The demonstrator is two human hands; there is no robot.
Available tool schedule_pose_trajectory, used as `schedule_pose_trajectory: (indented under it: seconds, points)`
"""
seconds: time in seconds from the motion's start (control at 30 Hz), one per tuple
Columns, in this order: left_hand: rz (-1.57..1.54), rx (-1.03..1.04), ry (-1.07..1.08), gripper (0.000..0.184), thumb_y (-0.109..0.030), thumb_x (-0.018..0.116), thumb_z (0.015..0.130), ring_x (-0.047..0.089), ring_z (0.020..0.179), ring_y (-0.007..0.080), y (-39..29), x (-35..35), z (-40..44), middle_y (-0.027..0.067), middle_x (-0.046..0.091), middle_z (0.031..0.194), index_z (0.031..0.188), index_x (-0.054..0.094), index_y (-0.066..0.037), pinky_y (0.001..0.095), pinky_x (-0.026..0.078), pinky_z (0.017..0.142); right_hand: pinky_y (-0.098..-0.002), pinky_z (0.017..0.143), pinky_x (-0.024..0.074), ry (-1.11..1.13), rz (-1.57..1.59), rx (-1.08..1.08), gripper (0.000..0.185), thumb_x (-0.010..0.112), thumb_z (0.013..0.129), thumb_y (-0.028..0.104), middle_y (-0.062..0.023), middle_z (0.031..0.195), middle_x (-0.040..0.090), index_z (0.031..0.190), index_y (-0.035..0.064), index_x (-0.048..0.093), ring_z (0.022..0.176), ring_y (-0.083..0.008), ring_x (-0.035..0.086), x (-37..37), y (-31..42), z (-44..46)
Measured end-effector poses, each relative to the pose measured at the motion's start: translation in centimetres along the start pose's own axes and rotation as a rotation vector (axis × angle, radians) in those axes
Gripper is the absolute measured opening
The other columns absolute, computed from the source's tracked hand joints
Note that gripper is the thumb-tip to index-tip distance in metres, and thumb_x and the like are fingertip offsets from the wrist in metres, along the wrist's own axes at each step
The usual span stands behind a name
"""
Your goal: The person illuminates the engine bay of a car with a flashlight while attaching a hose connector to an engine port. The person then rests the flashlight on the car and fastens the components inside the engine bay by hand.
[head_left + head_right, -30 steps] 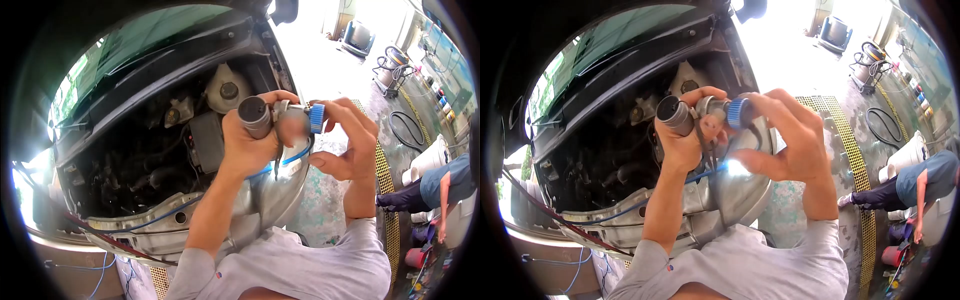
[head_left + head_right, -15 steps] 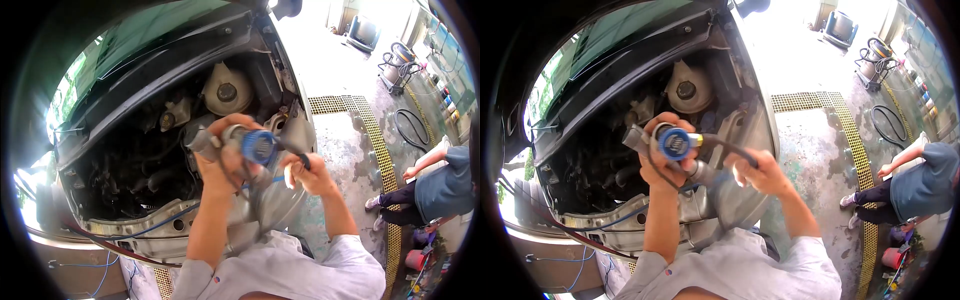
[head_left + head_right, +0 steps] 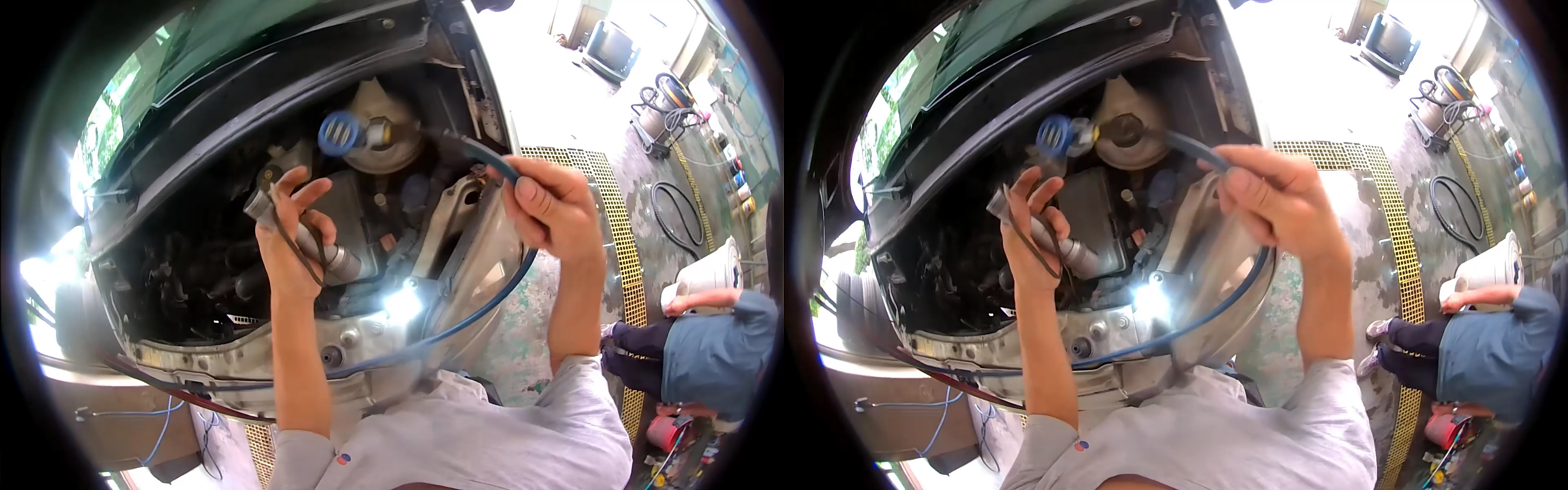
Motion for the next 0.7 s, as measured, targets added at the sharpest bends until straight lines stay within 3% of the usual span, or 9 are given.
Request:
schedule_pose_trajectory:
  seconds: [0.13, 0.17, 0.23, 0.27, 0.3, 0.37, 0.43, 0.53, 0.7]
  points:
    - [0.037, -0.251, 0.050, 0.072, -0.059, 0.062, 0.094, 0.062, 0.056, 0.0141, 1.3, -0.7, 1.1, 0.0170, 0.070, 0.102, 0.129, 0.055, 0.003, 0.0241, 0.044, 0.048, -0.0197, 0.040, 0.0290, 0.006, -0.342, 0.093, 0.031, 0.062, 0.101, 0.016, -0.0042, 0.080, 0.067, 0.125, -0.0030, 0.066, 0.047, -0.0021, 0.041, -0.5, 0.3, 4.8]
    - [-0.004, -0.331, 0.049, 0.073, -0.061, 0.061, 0.093, 0.061, 0.056, 0.0137, 1.9, -0.8, 1.4, 0.0164, 0.070, 0.101, 0.129, 0.055, 0.002, 0.0239, 0.044, 0.048, -0.0218, 0.048, 0.0391, 0.023, -0.458, 0.106, 0.029, 0.065, 0.098, 0.015, -0.0042, 0.082, 0.068, 0.122, -0.0021, 0.068, 0.056, -0.0053, 0.049, -0.3, 1.0, 6.0]
    - [-0.241, -0.472, -0.050, 0.075, -0.070, 0.058, 0.091, 0.053, 0.053, 0.0110, 2.9, -1.5, 2.4, 0.0123, 0.068, 0.093, 0.124, 0.057, -0.003, 0.0231, 0.043, 0.048, -0.0265, 0.060, 0.0479, 0.136, -0.878, -0.185, 0.027, 0.066, 0.096, 0.012, -0.0046, 0.083, 0.069, 0.119, 0.0000, 0.071, 0.066, -0.0108, 0.057, 1.9, 2.4, 9.1]
    - [-0.279, -0.517, -0.030, 0.074, -0.069, 0.060, 0.089, 0.055, 0.053, 0.0113, 3.5, -2.2, 3.1, 0.0107, 0.068, 0.090, 0.123, 0.057, -0.003, 0.0235, 0.043, 0.048, -0.0311, 0.071, 0.0509, 0.208, -0.969, -0.089, 0.026, 0.068, 0.093, 0.010, -0.0067, 0.084, 0.070, 0.117, 0.0014, 0.072, 0.075, -0.0175, 0.063, 2.5, 2.5, 9.8]
    - [-0.317, -0.563, -0.006, 0.074, -0.069, 0.063, 0.088, 0.056, 0.054, 0.0116, 4.2, -2.7, 3.6, 0.0091, 0.068, 0.087, 0.121, 0.058, -0.004, 0.0239, 0.044, 0.047, -0.0315, 0.072, 0.0508, 0.223, -1.064, -0.093, 0.026, 0.068, 0.092, 0.010, -0.0077, 0.085, 0.070, 0.116, 0.0016, 0.072, 0.076, -0.0190, 0.063, 3.6, 3.1, 10.3]
    - [-0.131, -0.602, -0.028, 0.069, -0.066, 0.068, 0.086, 0.058, 0.055, 0.0115, 5.6, -3.2, 3.9, 0.0080, 0.068, 0.083, 0.115, 0.060, -0.004, 0.0245, 0.044, 0.046, -0.0323, 0.072, 0.0505, 0.271, -1.259, -0.106, 0.025, 0.068, 0.091, 0.009, -0.0098, 0.087, 0.070, 0.115, 0.0019, 0.072, 0.078, -0.0219, 0.065, 5.6, 3.3, 11.9]
    - [-0.137, -0.612, 0.015, 0.047, -0.048, 0.074, 0.089, 0.060, 0.057, 0.0112, 5.9, -2.7, 4.4, 0.0088, 0.071, 0.087, 0.102, 0.066, -0.004, 0.0254, 0.045, 0.048, -0.0350, 0.072, 0.0499, 0.225, -1.280, -0.213, 0.023, 0.067, 0.090, 0.005, -0.0121, 0.088, 0.069, 0.112, 0.0021, 0.072, 0.077, -0.0272, 0.064, 6.2, 1.6, 13.7]
    - [-0.151, -0.592, -0.115, 0.031, -0.034, 0.074, 0.092, 0.062, 0.062, 0.0112, 7.1, -3.4, 6.6, 0.0069, 0.072, 0.089, 0.104, 0.067, -0.006, 0.0257, 0.046, 0.051, -0.0353, 0.067, 0.0502, 0.261, -1.383, -0.465, 0.025, 0.065, 0.089, 0.000, -0.0126, 0.084, 0.066, 0.113, 0.0030, 0.071, 0.073, -0.0292, 0.064, 8.4, 0.6, 15.4]
    - [-0.254, -0.554, -0.232, 0.024, -0.025, 0.074, 0.093, 0.063, 0.070, 0.0099, 9.8, -4.4, 9.2, 0.0047, 0.072, 0.091, 0.107, 0.068, -0.008, 0.0259, 0.046, 0.058, -0.0404, 0.070, 0.0538, 0.044, -1.522, -0.506, 0.028, 0.063, 0.089, 0.003, -0.0106, 0.091, 0.066, 0.116, 0.0092, 0.068, 0.081, -0.0331, 0.067, 6.4, -3.7, 16.2]
Point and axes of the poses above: each hand's wrist, its own z-axis towards the middle knuckle, its own x-axis out of the palm, y = z × x, the point moved 7 cm from there along z, towards the middle knuckle
